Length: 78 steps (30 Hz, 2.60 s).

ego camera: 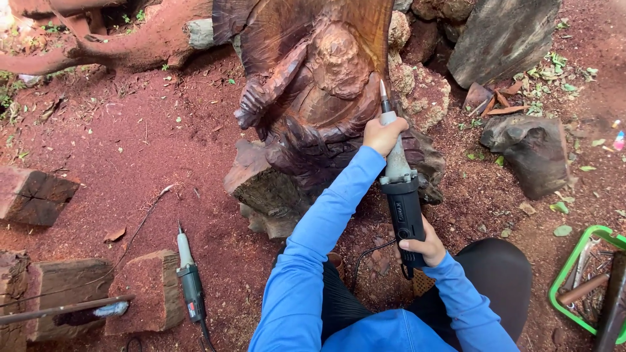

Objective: Using a rotary power tool to carve and refine details on a wooden sculpture

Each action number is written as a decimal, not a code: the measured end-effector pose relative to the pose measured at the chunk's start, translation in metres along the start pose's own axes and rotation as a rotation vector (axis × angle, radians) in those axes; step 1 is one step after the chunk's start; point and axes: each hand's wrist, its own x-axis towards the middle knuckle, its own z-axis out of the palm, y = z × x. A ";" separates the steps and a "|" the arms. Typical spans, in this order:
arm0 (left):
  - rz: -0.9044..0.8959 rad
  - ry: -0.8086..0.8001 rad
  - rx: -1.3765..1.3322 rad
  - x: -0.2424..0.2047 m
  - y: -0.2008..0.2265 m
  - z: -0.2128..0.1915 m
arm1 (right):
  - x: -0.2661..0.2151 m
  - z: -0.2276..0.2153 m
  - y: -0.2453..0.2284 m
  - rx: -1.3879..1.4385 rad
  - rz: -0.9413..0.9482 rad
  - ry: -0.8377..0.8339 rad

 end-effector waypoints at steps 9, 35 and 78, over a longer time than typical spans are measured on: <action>-0.039 -0.018 0.107 -0.019 0.030 -0.007 | 0.006 -0.007 0.017 0.117 0.013 0.005; -0.039 -0.015 0.002 -0.002 0.007 -0.005 | 0.011 -0.022 0.014 -0.080 0.010 0.032; -0.129 0.044 -0.242 -0.028 0.038 0.003 | 0.002 -0.050 -0.066 -0.389 0.208 0.178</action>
